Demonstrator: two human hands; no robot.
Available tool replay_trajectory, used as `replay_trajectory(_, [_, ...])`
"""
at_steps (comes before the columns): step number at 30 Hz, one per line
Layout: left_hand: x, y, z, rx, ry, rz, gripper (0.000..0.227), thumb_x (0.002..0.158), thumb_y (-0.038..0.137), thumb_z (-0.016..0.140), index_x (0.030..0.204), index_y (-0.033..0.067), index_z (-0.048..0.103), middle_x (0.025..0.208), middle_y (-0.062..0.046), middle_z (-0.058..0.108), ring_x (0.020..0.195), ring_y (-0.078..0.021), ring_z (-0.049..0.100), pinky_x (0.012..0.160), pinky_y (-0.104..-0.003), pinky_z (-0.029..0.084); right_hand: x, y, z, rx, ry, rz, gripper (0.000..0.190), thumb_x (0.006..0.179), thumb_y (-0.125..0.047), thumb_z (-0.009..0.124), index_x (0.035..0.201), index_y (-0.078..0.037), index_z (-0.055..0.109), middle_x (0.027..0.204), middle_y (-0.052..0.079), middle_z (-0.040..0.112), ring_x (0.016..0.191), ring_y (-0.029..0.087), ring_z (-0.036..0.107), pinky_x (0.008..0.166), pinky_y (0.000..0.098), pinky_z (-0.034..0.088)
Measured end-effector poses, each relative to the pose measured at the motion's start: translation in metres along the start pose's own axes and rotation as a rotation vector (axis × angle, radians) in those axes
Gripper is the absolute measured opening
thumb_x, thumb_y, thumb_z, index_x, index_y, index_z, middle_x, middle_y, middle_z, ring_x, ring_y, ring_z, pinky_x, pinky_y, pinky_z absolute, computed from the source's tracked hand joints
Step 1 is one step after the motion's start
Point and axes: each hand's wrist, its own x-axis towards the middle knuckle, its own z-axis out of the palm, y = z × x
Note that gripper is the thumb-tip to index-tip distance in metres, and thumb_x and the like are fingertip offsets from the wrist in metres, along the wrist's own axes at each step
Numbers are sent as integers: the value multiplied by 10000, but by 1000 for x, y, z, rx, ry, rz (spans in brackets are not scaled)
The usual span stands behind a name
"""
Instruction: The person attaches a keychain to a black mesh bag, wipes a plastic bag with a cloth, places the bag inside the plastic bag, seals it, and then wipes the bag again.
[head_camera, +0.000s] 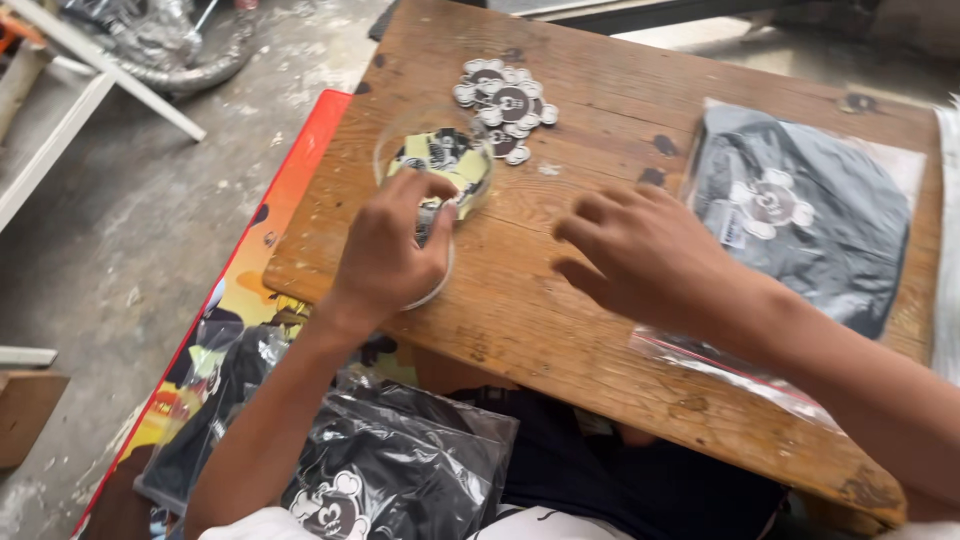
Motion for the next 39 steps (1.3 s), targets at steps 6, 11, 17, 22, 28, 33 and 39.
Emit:
replay_trajectory(6, [-3, -44, -18, -124, 121, -276, 159, 941, 5, 564, 1013, 115, 654, 903, -81, 690, 918, -292, 707, 825, -415, 539, 136, 10, 52, 105, 93, -100, 158, 843, -183, 730, 976, -116, 677, 884, 93, 670, 885, 334, 683, 699, 450, 555])
replay_trajectory(11, [-7, -55, -17, -156, 185, -258, 142, 929, 24, 586, 988, 132, 657, 902, -64, 696, 914, -269, 718, 803, -400, 543, 212, 23, 128, -39, 62, -92, 220, 755, -260, 801, 922, -146, 714, 930, 72, 680, 911, 300, 677, 700, 452, 576])
replay_trajectory(17, [-8, -42, -23, -202, 245, -126, 141, 939, 12, 569, 975, 121, 651, 876, -60, 679, 882, -263, 706, 797, -388, 545, 220, 19, 132, -53, 33, -89, 92, 792, -213, 756, 821, -127, 742, 876, 76, 701, 854, 319, 694, 707, 461, 583])
replay_trajectory(22, [-2, -8, -24, -232, 277, -16, 141, 953, -1, 569, 979, 108, 654, 875, -66, 670, 875, -299, 696, 804, -413, 549, 202, 26, 104, 128, 134, -89, 57, 848, -162, 690, 818, -173, 737, 893, 71, 703, 875, 356, 684, 687, 494, 562])
replay_trajectory(28, [4, 45, 11, -310, 208, 164, 94, 947, 59, 589, 986, 118, 650, 879, -18, 649, 836, -259, 693, 792, -373, 550, 129, 42, 63, 381, 521, -29, 116, 920, -95, 718, 1028, -129, 743, 902, 98, 586, 849, 336, 637, 671, 444, 531])
replay_trajectory(33, [6, 76, 70, -306, -55, 390, 91, 904, 55, 614, 994, 64, 611, 863, -80, 589, 796, -297, 650, 713, -386, 526, -1, 44, 10, 402, 577, 159, 185, 930, -23, 739, 1079, -127, 775, 552, 62, 512, 515, 241, 558, 586, 349, 494])
replay_trajectory(39, [12, 120, 154, -219, -351, 623, 502, 756, 329, 759, 1068, 25, 511, 1017, -177, 498, 878, -359, 476, 728, -465, 428, -160, 26, -12, 172, 503, 370, 169, 913, 23, 712, 1077, -16, 732, 948, 79, 767, 687, 147, 698, 658, 308, 549])
